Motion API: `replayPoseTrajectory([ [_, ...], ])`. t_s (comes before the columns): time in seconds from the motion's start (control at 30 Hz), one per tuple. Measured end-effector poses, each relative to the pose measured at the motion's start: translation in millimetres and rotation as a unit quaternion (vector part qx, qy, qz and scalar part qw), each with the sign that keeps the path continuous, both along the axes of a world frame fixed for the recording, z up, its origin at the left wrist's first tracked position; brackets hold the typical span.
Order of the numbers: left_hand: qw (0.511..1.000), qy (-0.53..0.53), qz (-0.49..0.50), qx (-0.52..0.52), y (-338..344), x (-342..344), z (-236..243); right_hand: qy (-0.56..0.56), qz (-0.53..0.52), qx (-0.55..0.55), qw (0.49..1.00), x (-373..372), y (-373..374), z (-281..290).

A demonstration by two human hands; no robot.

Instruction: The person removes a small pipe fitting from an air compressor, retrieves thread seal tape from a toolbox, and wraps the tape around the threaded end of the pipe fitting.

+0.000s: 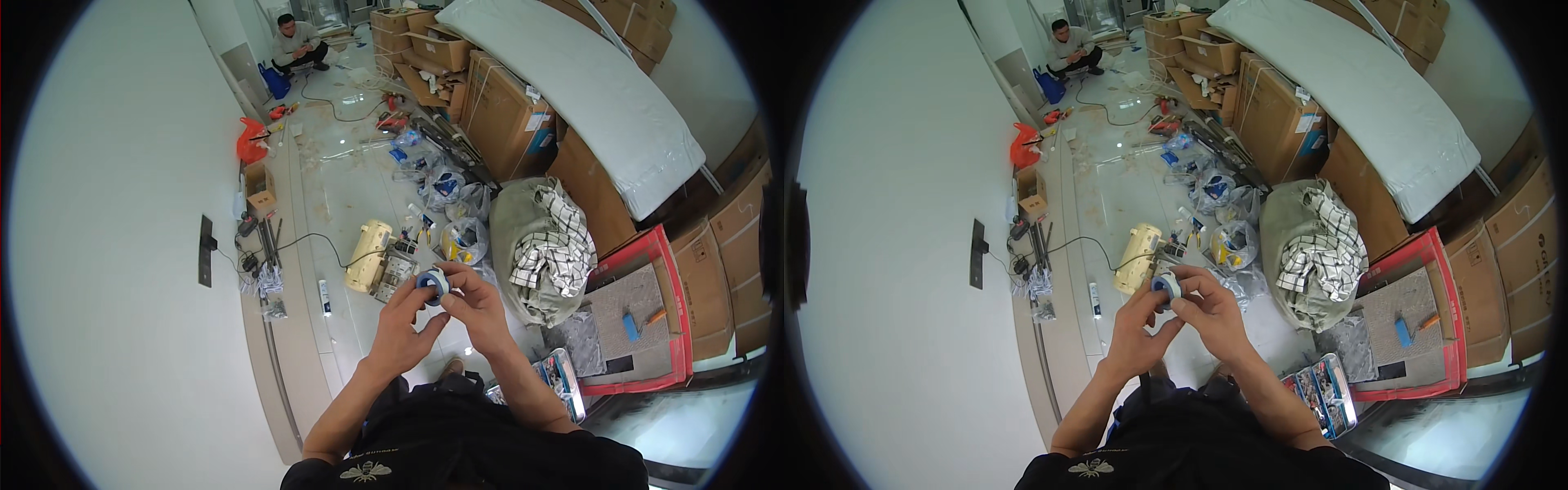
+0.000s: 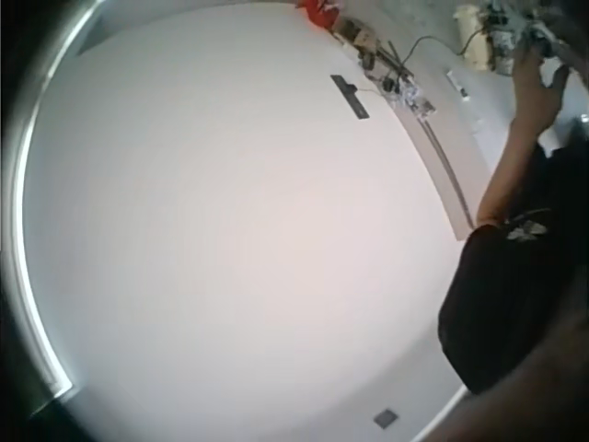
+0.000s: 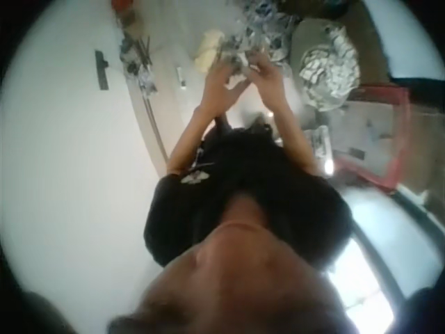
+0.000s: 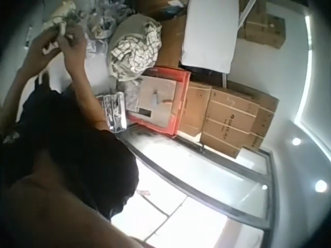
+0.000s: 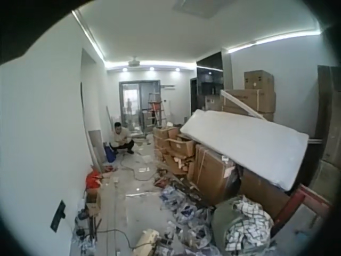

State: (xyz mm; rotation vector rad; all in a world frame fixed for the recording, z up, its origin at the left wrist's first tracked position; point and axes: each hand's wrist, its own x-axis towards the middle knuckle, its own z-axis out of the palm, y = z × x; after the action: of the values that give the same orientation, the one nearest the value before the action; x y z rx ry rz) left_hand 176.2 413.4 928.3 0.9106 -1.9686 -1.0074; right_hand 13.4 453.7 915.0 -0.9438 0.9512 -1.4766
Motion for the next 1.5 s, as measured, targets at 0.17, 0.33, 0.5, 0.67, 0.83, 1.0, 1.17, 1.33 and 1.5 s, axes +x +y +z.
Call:
replayPoseTrajectory([
  [0.17,0.997,0.074,-0.008,0.008,-1,-22,-8,0.011,0.002,-0.002,1.000,-30,9,-2],
  [0.33,0.964,0.193,0.030,0.181,-8,-29,-22,0.174,-0.006,-0.070,0.982,-59,10,5],
  [0.5,0.982,0.148,-0.016,0.116,-20,-41,6,0.354,-0.002,-0.061,0.933,-60,12,36],
  [0.67,0.980,0.125,-0.019,0.154,-28,-50,4,0.401,-0.045,-0.063,0.913,-59,6,36],
  [0.83,0.958,0.214,-0.031,0.187,-39,-52,-23,0.450,-0.059,-0.059,0.889,-56,-3,36],
  [1.0,0.914,0.254,-0.073,0.306,-52,-47,-27,0.480,-0.048,-0.074,0.873,-58,-10,41],
  [1.17,0.860,0.267,-0.090,0.425,-56,-46,-26,0.422,-0.046,-0.030,0.905,-60,-17,36],
  [1.33,0.866,0.270,-0.068,0.415,-57,-47,-31,0.433,-0.050,-0.062,0.898,-58,-26,22],
  [1.5,0.909,0.223,-0.074,0.345,-67,-45,-58,0.438,-0.013,-0.028,0.898,-60,-34,17],
])
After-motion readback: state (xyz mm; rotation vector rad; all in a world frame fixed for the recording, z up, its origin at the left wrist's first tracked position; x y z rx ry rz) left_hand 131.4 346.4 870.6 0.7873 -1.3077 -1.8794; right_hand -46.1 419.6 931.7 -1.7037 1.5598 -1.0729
